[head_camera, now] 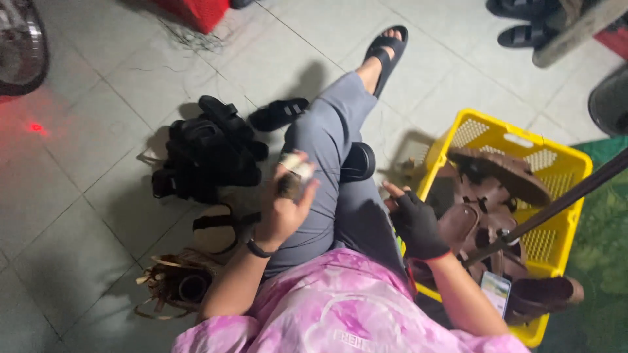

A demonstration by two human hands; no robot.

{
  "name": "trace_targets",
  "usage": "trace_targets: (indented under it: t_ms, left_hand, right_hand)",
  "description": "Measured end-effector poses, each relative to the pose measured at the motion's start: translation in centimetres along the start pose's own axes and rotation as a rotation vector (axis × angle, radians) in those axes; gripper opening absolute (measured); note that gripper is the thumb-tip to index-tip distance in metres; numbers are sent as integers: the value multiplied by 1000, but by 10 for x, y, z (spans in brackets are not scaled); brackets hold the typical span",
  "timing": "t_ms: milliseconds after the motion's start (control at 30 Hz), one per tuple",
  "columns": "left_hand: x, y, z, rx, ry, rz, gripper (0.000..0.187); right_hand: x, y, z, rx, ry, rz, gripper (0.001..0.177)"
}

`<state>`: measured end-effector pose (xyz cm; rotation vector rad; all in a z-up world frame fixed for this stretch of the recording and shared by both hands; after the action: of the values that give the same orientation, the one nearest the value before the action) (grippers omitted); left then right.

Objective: A person is hand-sewing the sole of a black shoe using a needle and thread while sitting on the floor.

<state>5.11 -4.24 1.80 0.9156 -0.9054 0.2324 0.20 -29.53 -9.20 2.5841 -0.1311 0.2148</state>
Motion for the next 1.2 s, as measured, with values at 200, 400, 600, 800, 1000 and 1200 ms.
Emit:
trace_targets:
  t_ms: [200, 400, 600, 800, 1000, 1200]
  left_hand:
    - [-2, -60, 61, -56, -307, -154, 41]
    - [-32, -145, 34, 28, -277, -416, 58]
    - [-13, -142, 41, 62, -173, -628, 72]
    - [15, -129, 55, 58, -165, -683, 49]
    - [-5, -149, 46, 76, -247, -634, 45]
    - [-3, -128, 58, 90, -370, -567, 32]
  right_hand:
    - [22, -7, -17, -377, 323, -57, 51]
    - [33, -6, -29, -438, 372, -149, 43]
    - [35, -3, -36, -506, 364, -97, 46]
    - [38, 0, -44, -575, 329, -179, 45]
    - [37, -5, -46, -697, 292, -239, 48]
    - [23, -12, -54, -621, 300, -307, 37]
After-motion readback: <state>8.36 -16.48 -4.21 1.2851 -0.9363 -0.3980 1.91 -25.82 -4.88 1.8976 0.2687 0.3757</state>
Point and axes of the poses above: each hand's wrist, its own x-axis towards the middle knuckle, its own y-axis out of the back of the hand, z = x × y, the point moved 9 cm from there along x, towards the middle knuckle, and after that the axes turned 15 degrees about x, right-handed, at the moved point
